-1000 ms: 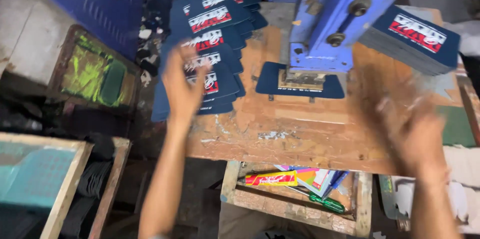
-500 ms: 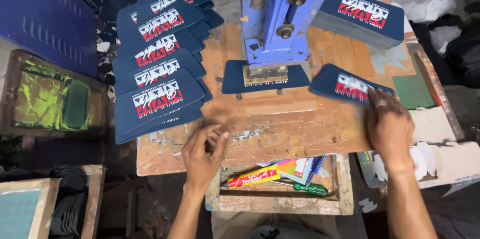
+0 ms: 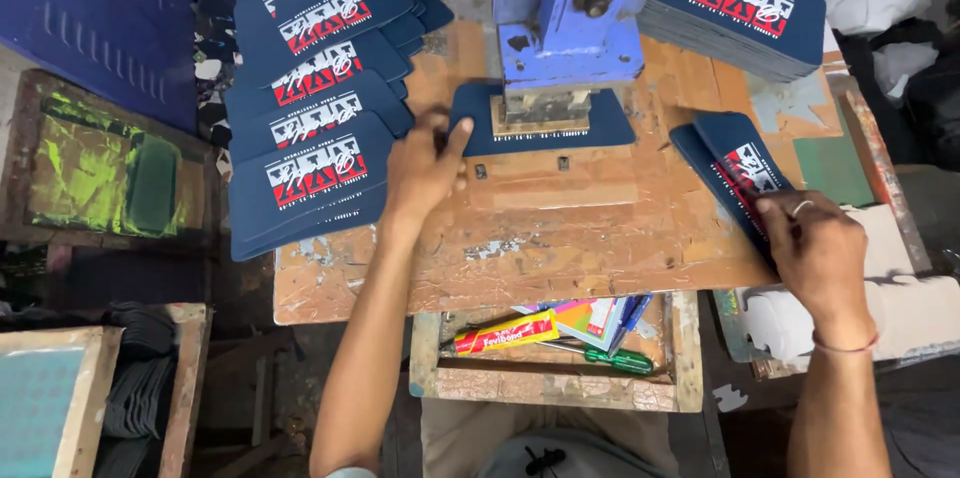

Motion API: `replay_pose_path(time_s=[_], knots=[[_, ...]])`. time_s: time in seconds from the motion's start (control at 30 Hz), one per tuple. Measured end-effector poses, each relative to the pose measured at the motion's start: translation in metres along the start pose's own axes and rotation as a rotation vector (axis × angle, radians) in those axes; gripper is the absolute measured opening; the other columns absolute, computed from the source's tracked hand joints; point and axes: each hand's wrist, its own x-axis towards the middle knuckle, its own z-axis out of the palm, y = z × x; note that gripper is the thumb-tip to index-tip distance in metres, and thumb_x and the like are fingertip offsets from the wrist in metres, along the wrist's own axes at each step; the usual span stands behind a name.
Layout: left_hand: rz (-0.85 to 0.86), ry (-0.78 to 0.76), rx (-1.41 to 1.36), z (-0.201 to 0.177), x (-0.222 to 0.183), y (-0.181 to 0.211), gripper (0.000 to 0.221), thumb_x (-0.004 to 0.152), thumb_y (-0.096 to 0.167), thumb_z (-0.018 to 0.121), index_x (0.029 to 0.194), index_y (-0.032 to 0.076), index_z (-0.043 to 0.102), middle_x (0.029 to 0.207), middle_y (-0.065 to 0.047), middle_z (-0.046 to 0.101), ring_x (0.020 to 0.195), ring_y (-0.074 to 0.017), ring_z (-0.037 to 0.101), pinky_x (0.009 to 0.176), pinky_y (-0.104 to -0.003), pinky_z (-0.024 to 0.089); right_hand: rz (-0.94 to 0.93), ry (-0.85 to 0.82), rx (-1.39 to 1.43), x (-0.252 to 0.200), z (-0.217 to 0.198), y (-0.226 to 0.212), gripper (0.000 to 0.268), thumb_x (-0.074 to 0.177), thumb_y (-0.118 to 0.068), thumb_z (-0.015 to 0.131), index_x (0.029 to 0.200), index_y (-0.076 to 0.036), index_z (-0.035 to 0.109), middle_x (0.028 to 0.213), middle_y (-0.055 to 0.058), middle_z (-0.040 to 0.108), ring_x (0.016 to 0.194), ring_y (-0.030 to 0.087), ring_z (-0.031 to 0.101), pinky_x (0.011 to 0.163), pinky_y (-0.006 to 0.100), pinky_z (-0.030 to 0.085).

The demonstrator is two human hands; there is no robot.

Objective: Using a manual press machine to apply designs to fabric panels in a print shop.

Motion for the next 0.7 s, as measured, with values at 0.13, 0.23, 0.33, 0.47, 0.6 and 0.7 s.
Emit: replay_pose_path(time_s=[0.13, 0.23, 0.33, 0.47, 0.6, 0.7], knots=[[0.023, -0.001, 0.085, 0.026, -0.003, -0.005, 0.036, 0.097, 0.039, 0.067, 0.092, 0.003, 0.069, 0.073, -0.018, 0.072, 0.071, -0.0378, 0.074, 0.067, -0.048, 0.057, -0.072, 0.002, -0.112, -0.024, 0.016, -0.036, 0.012, 0.105, -0.016, 0.070, 0.105, -0.004, 0.074, 0.106, 0.012, 0.072, 0.094, 0.032, 0.067, 0.079, 0.042, 0.052], [0.296, 0.162, 0.229, 0.033, -0.045, -0.014, 0.029, 0.096, 0.031, 0.069, 0.087, 0.004, 0.068, 0.085, -0.022, 0.071, 0.076, -0.0403, 0.071, 0.070, -0.049, 0.055, -0.178, -0.001, 0.010, -0.025, 0.004, -0.090, 0.015, 0.094, -0.010, 0.073, 0.107, -0.001, 0.071, 0.115, 0.014, 0.071, 0.107, 0.034, 0.065, 0.088, 0.045, 0.050], [0.244, 0.172, 0.291, -0.013, -0.098, -0.023, 0.027, 0.096, 0.030, 0.072, 0.089, 0.005, 0.069, 0.087, -0.022, 0.071, 0.075, -0.0401, 0.069, 0.069, -0.048, 0.054, -0.113, -0.047, 0.083, -0.033, 0.004, -0.118, 0.029, 0.093, -0.016, 0.073, 0.117, 0.000, 0.069, 0.129, 0.020, 0.067, 0.124, 0.038, 0.060, 0.104, 0.048, 0.046], [-0.250, -0.110, -0.005, -0.110, -0.149, -0.076, 0.030, 0.084, 0.029, 0.079, 0.089, 0.000, 0.073, 0.086, -0.006, 0.075, 0.061, -0.0185, 0.078, 0.054, -0.033, 0.057, -0.160, -0.129, 0.052, -0.034, 0.029, -0.138, 0.067, 0.094, -0.040, 0.062, 0.144, 0.004, 0.054, 0.153, 0.032, 0.045, 0.147, 0.050, 0.035, 0.120, 0.061, 0.024], [-0.488, -0.241, -0.244, -0.123, -0.137, -0.085, 0.036, 0.081, 0.025, 0.082, 0.112, 0.010, 0.070, 0.084, -0.008, 0.079, 0.065, -0.0127, 0.073, 0.055, -0.029, 0.057, -0.167, -0.259, 0.081, 0.030, 0.066, -0.148, 0.089, 0.101, -0.059, 0.048, 0.157, 0.008, 0.037, 0.163, 0.036, 0.026, 0.154, 0.054, 0.017, 0.121, 0.068, 0.005], [-0.093, -0.227, -0.136, -0.108, -0.126, -0.080, 0.027, 0.086, 0.026, 0.080, 0.101, 0.004, 0.078, 0.093, -0.009, 0.076, 0.078, -0.0133, 0.072, 0.064, -0.033, 0.058, -0.228, -0.257, 0.058, 0.076, 0.083, -0.165, 0.089, 0.101, -0.062, 0.050, 0.154, 0.009, 0.042, 0.162, 0.037, 0.026, 0.153, 0.054, 0.017, 0.119, 0.070, 0.008]])
